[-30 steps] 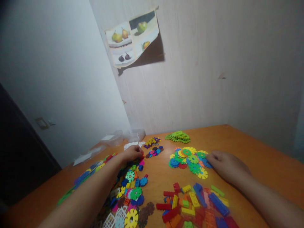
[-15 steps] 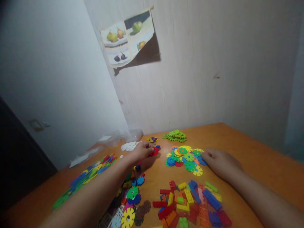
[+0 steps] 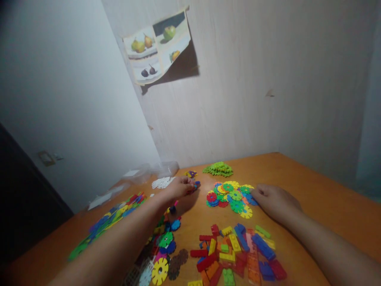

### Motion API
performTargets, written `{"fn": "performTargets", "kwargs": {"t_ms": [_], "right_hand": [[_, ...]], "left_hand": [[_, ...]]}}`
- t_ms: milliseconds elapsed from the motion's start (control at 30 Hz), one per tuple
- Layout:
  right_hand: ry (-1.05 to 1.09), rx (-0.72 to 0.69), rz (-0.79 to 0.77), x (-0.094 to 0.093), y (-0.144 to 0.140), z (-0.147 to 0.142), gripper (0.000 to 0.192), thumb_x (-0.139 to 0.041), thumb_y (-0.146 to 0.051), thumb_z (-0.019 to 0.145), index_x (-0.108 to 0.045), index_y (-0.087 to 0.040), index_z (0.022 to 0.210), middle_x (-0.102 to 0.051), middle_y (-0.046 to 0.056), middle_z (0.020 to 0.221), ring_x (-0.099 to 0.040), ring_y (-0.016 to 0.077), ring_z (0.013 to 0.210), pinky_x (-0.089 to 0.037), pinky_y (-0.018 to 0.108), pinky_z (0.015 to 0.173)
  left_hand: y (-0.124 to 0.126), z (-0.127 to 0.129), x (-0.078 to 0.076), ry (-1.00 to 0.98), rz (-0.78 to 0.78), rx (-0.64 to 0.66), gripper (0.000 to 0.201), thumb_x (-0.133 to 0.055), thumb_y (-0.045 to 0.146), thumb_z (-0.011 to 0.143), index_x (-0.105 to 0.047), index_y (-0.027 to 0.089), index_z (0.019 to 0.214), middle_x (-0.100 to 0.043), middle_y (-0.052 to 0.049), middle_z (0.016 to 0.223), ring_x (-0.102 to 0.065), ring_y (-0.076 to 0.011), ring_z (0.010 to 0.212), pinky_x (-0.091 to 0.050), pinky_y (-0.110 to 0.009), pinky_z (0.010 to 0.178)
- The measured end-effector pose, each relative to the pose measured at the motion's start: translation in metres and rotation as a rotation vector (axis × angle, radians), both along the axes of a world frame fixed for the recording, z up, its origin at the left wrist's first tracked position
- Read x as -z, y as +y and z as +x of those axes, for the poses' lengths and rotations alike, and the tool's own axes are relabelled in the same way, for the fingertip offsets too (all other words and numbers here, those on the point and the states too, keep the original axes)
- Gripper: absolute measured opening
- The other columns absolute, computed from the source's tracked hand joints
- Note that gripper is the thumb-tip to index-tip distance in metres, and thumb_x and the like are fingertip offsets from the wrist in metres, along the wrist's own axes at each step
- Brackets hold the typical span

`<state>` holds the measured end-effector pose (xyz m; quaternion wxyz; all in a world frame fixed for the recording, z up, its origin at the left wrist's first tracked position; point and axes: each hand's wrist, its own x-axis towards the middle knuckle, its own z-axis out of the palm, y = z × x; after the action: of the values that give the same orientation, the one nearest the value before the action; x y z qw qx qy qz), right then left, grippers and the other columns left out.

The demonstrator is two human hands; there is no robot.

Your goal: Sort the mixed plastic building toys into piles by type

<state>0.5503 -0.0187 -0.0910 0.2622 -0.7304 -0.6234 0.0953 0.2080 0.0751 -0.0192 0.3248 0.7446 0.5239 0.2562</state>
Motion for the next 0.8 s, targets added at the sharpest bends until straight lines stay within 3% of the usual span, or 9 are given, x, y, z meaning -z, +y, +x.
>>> {"fn": "performTargets", "kwargs": {"t_ms": [167,333,467,600,800], "right_hand": [[0.012,-0.003,0.012,0.002,0.0,0.002,0.05,-0.044,-0.064,0.093,-0.065,-0.024,0.072,-0.071,0.005,0.076,-0.064,0.0228,0.073,-0.038,0.031,0.06],[-0.002,-0.009,-0.029,0.005,0.003,0.004,0.052,-0.039,-0.064,0.095,-0.067,-0.024,0.076,-0.072,0.006,0.08,-0.066,0.0246,0.077,-0.04,0.033,0.063],[0.009,-0.019,-0.027,0.007,0.004,0.006,0.054,-0.037,-0.064,0.096,-0.065,-0.024,0.074,-0.071,0.005,0.078,-0.066,0.0241,0.076,-0.04,0.032,0.064],[0.025,-0.029,-0.001,0.004,0.002,0.006,0.051,-0.043,-0.065,0.093,-0.064,-0.023,0.072,-0.07,0.005,0.075,-0.064,0.0231,0.072,-0.038,0.031,0.06],[0.001,-0.016,-0.02,-0.002,-0.002,0.002,0.05,-0.041,-0.064,0.094,-0.064,-0.023,0.075,-0.071,0.005,0.077,-0.064,0.0228,0.076,-0.037,0.03,0.06]], "left_hand": [[0.013,-0.061,-0.023,0.153,0.12,-0.164,0.006,-0.059,0.021,0.079,-0.059,0.017,0.076,-0.055,0.001,0.067,-0.051,-0.0119,0.064,-0.039,-0.022,0.06],[0.007,-0.099,-0.022,0.427,0.117,-0.183,0.012,-0.072,0.027,0.071,-0.066,0.017,0.072,-0.063,-0.001,0.069,-0.057,-0.0161,0.069,-0.041,-0.025,0.062],[0.002,-0.101,-0.012,0.59,0.102,-0.161,0.02,-0.077,0.026,0.064,-0.074,0.02,0.083,-0.074,-0.002,0.085,-0.065,-0.02,0.082,-0.046,-0.026,0.071],[0.0,-0.094,-0.009,0.717,0.11,-0.158,0.025,-0.076,0.03,0.067,-0.078,0.023,0.09,-0.077,-0.005,0.094,-0.068,-0.0236,0.088,-0.048,-0.03,0.078],[-0.011,-0.082,-0.02,0.827,0.188,-0.125,0.014,-0.068,0.033,0.078,-0.077,0.022,0.076,-0.076,-0.008,0.086,-0.067,-0.0265,0.093,-0.046,-0.035,0.087]]}}
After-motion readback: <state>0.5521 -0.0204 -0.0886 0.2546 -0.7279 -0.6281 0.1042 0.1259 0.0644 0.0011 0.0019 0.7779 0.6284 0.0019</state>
